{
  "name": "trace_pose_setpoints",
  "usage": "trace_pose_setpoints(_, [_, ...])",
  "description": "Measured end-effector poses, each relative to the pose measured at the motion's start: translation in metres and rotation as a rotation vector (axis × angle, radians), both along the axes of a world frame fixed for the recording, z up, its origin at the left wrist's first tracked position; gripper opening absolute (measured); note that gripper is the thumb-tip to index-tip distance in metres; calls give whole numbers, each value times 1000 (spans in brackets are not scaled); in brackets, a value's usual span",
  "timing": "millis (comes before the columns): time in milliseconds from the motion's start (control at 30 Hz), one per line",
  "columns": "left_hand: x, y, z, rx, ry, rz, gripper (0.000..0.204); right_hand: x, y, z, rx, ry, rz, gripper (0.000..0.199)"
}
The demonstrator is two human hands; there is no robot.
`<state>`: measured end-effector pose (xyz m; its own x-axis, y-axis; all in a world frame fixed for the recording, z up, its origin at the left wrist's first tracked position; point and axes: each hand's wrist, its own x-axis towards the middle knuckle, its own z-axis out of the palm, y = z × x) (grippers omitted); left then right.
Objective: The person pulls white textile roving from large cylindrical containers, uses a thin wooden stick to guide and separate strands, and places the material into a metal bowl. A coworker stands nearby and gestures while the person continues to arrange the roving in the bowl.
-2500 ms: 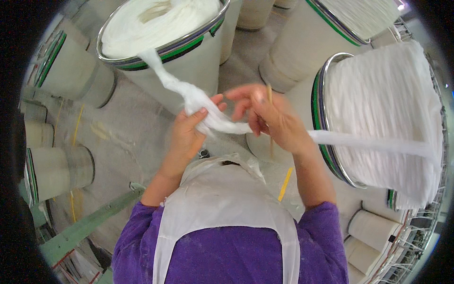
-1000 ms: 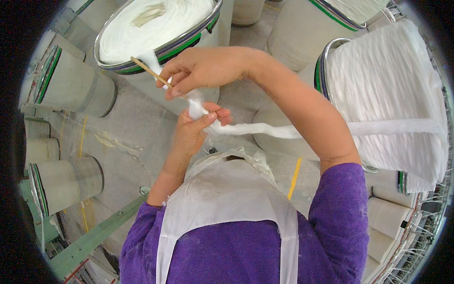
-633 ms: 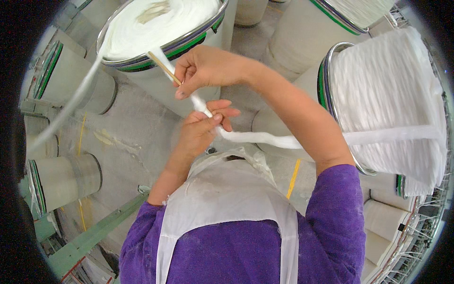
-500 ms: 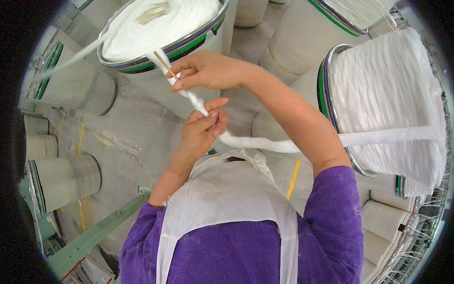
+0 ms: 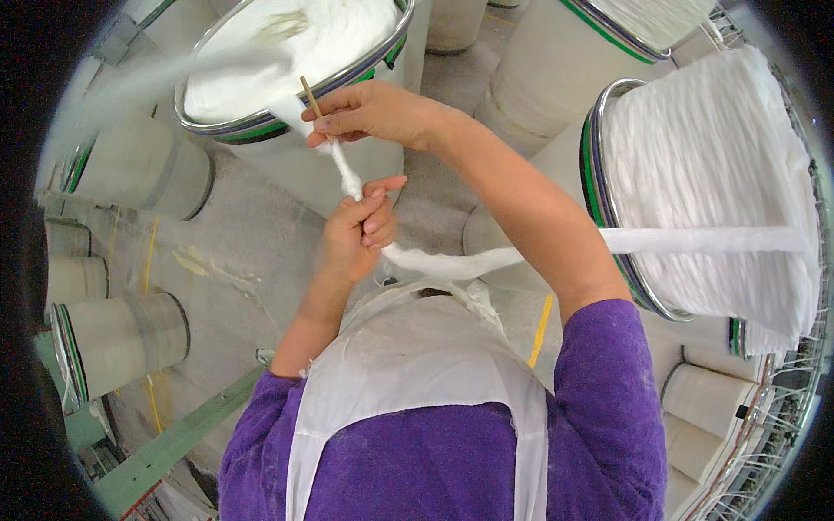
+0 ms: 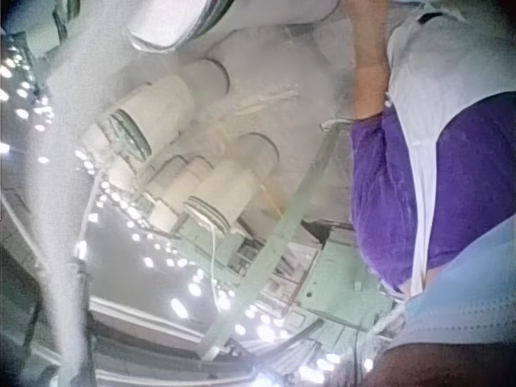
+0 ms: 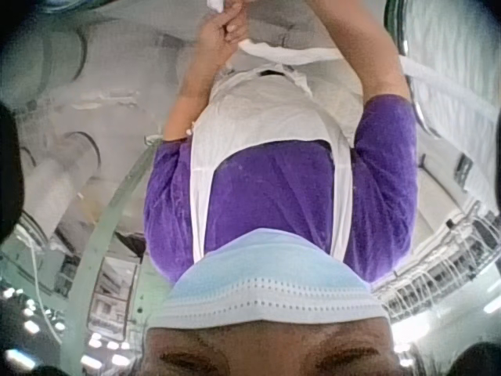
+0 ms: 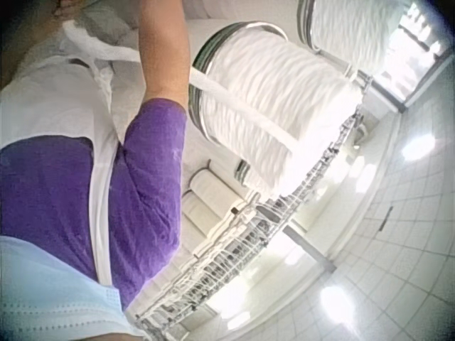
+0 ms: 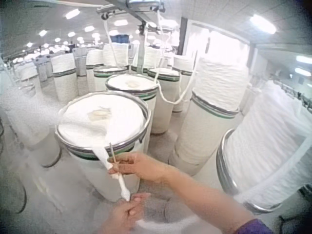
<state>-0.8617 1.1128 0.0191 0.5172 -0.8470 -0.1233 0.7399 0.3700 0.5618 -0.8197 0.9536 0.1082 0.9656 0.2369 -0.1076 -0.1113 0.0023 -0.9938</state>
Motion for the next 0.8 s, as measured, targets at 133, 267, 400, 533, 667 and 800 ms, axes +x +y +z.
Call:
trace_pose_setpoints(133, [10,3,1,70,-9,10,29,16,-1,-6,-60,17,-22,26])
trace_pose_setpoints(267, [20,6,2,123,-110,-52,34,32,3,-18,-110,-9,-95,30])
trace_pose_setpoints(400, [28,10,-2,139,-92,-101,45,38,6,-24,-160,-39,-212,30])
trace_pose_setpoints(533, [34,16,-9,307,-177,-135,50,36,9,-31,-80,45,-423,30])
trace_pose_setpoints(667, [38,28,-13,483,-234,-125,51,40,13,-42,18,146,-597,32])
trace_pose_setpoints(800, [44,33,-13,537,-267,-140,52,49,15,-48,15,167,-681,28])
